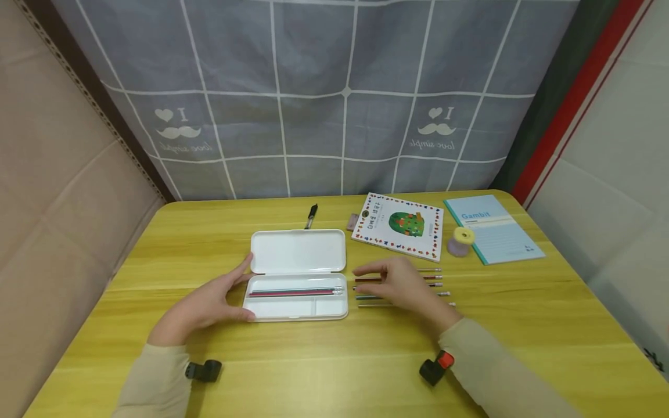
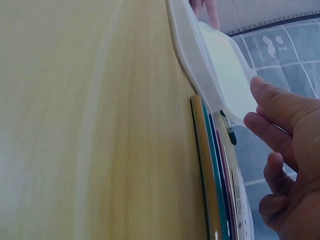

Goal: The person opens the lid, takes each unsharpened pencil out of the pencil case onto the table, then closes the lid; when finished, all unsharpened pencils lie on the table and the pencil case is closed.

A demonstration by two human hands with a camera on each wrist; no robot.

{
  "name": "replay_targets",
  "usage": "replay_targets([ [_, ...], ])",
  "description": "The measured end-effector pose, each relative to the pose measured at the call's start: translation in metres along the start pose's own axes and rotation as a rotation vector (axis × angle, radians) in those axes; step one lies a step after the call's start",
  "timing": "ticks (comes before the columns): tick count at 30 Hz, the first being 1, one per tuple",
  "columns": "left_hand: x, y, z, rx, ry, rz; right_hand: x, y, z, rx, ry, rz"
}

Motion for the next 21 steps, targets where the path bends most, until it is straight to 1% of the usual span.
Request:
replay_targets([
  [3, 0.000, 0.001, -0.001, 0.003, 0.005, -0.005, 0.012, -0.010, 0.009, -0.019, 0.027, 0.036],
  [7, 0.001, 0.002, -0.002, 0.007, 0.018, -0.001, 0.025, -0.020, 0.015, 0.000, 0.049, 0.074],
  [14, 0.002, 0.001, -0.001, 0.011, 0.037, -0.005, 0.040, -0.032, 0.022, -0.004, 0.125, 0.080],
  [17, 0.002, 0.001, -0.001, 0.010, 0.040, -0.006, 0.047, -0.036, 0.023, 0.000, 0.158, 0.098],
  [21, 0.002, 0.002, -0.002, 0.007, 0.024, -0.011, 0.054, -0.039, 0.026, -0.006, 0.249, 0.120],
])
Point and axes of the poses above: each hand's wrist, its own y-axis away from the middle knuckle, its own x-axis out of the palm, z = x × y, the point moved 9 cm from there along -y, towards the middle knuckle, and after that the axes turned 6 degrees about z, right-handed, at the moved point
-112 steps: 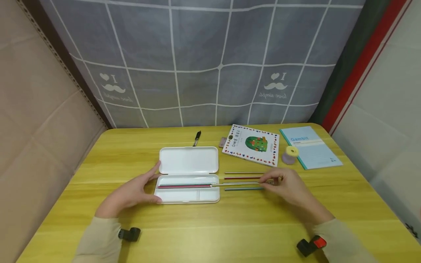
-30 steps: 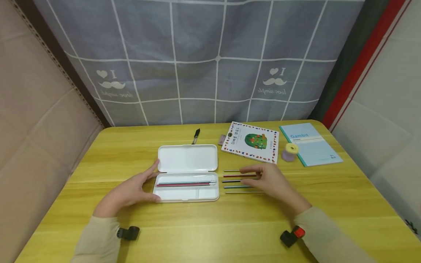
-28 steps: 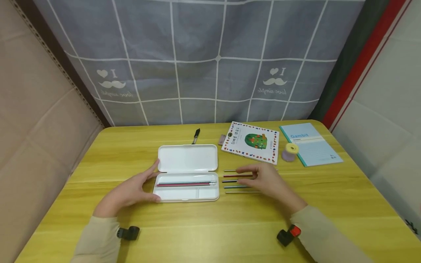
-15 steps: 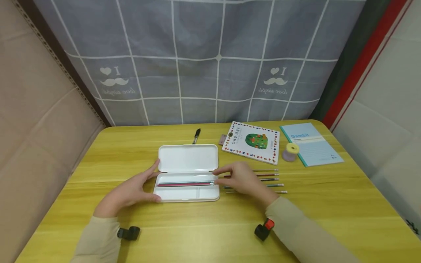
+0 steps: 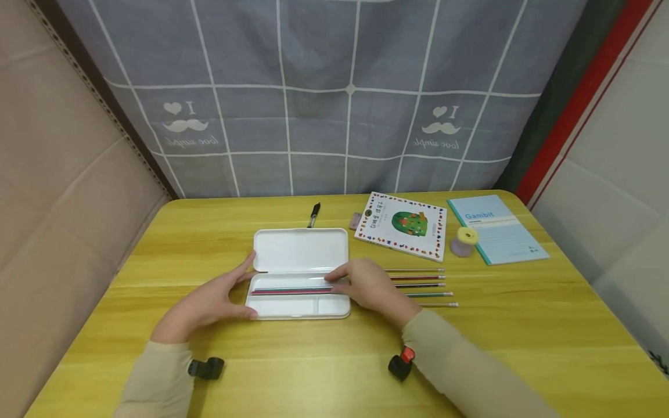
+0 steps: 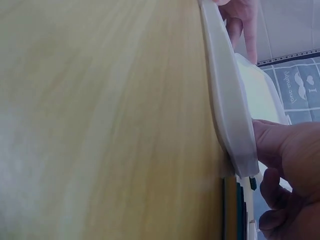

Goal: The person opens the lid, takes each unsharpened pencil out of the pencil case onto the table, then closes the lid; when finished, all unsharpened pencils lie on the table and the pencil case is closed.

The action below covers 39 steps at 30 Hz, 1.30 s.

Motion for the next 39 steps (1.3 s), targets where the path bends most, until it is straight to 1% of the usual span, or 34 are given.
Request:
replay_targets([
  [4, -0.001, 0.001, 0.000, -0.007, -0.005, -0.002, 0.001, -0.002, 0.007, -0.015, 0.094, -0.001],
  [7, -0.001, 0.001, -0.001, -0.012, -0.003, 0.000, 0.001, -0.003, 0.010, -0.010, 0.117, -0.013],
  [14, -0.001, 0.001, -0.002, -0.013, -0.013, -0.002, 0.001, -0.003, 0.011, 0.011, 0.085, -0.047],
  [22, 0.001, 0.000, 0.000, -0.009, 0.011, 0.002, 0.002, -0.003, 0.011, 0.014, 0.032, -0.063],
  [27, 0.002, 0.001, 0.000, 0.001, 0.014, 0.002, 0.003, -0.004, 0.014, 0.002, 0.051, -0.063],
  [32, 0.001, 0.001, 0.000, 0.002, -0.001, -0.003, 0.004, -0.002, 0.015, 0.023, 0.082, -0.060],
  [35, 0.001, 0.001, -0.001, 0.002, -0.012, -0.005, 0.003, -0.001, 0.016, 0.024, 0.072, -0.066],
  [39, 0.001, 0.002, -0.002, 0.006, -0.014, -0.006, 0.000, 0.002, 0.016, 0.002, 0.025, -0.097],
])
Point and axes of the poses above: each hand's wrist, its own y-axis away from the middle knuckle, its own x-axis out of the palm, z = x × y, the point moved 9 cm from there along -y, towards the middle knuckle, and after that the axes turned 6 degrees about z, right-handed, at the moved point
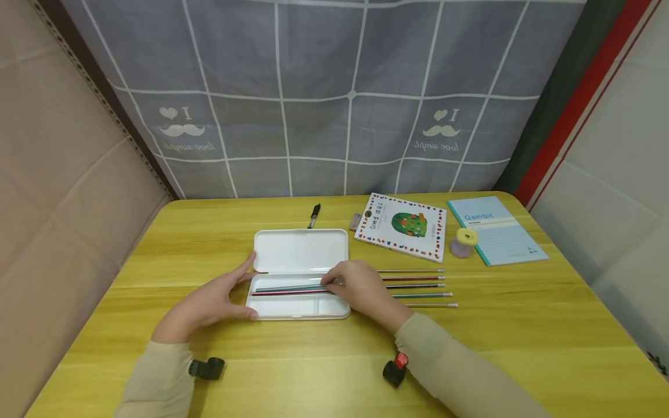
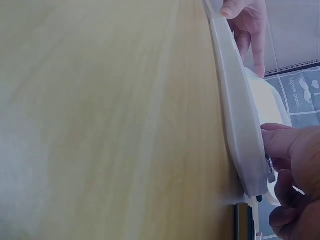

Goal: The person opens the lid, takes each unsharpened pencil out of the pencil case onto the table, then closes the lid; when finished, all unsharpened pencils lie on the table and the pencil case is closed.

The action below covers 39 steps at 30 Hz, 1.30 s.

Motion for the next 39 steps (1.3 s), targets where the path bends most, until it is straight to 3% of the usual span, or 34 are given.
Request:
replay_targets([
  [7, 0.002, -0.001, 0.001, 0.003, 0.007, -0.008, -0.010, 0.007, -0.008, -0.015, -0.104, -0.053],
  [14, 0.003, -0.002, 0.001, 0.002, 0.009, 0.002, -0.031, 0.031, -0.025, -0.056, -0.260, -0.100],
  [22, 0.003, -0.001, 0.002, -0.009, -0.006, -0.008, -0.055, 0.054, -0.050, -0.045, -0.271, -0.155],
  [32, 0.001, 0.000, 0.001, -0.007, -0.018, -0.006, -0.071, 0.082, -0.074, -0.104, -0.313, -0.146],
  [39, 0.002, 0.000, 0.002, -0.003, -0.011, -0.001, -0.081, 0.103, -0.090, -0.132, -0.274, -0.149],
])
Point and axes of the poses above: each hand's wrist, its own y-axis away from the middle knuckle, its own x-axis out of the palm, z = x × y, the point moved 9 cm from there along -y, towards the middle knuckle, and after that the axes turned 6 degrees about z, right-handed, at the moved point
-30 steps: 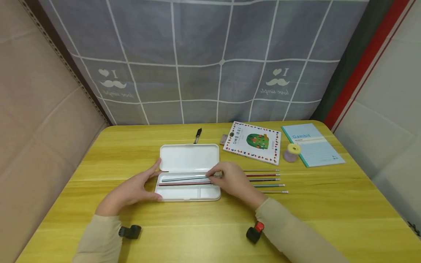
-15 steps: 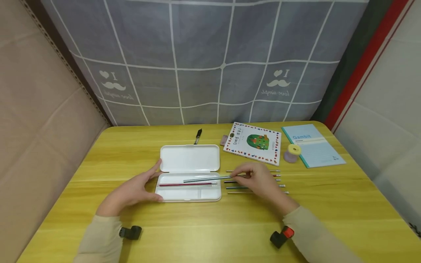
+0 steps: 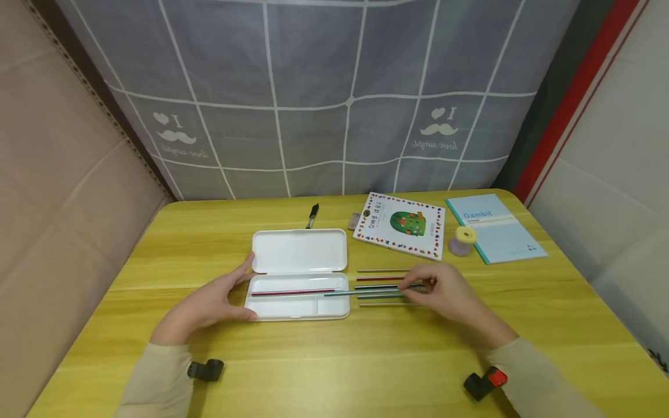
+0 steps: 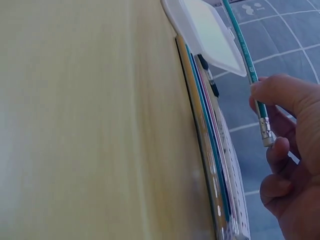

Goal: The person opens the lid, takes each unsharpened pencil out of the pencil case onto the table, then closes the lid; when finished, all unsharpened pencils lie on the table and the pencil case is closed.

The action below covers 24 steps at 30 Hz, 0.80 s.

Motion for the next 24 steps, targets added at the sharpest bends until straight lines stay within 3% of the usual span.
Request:
replay_targets([
  [8, 0.000, -0.001, 0.000, 0.008, 0.014, -0.008, -0.006, 0.023, -0.009, 0.022, 0.025, 0.051],
  [24, -0.001, -0.001, 0.001, -0.002, -0.014, 0.005, -0.014, 0.053, -0.023, 0.050, 0.052, 0.019],
])
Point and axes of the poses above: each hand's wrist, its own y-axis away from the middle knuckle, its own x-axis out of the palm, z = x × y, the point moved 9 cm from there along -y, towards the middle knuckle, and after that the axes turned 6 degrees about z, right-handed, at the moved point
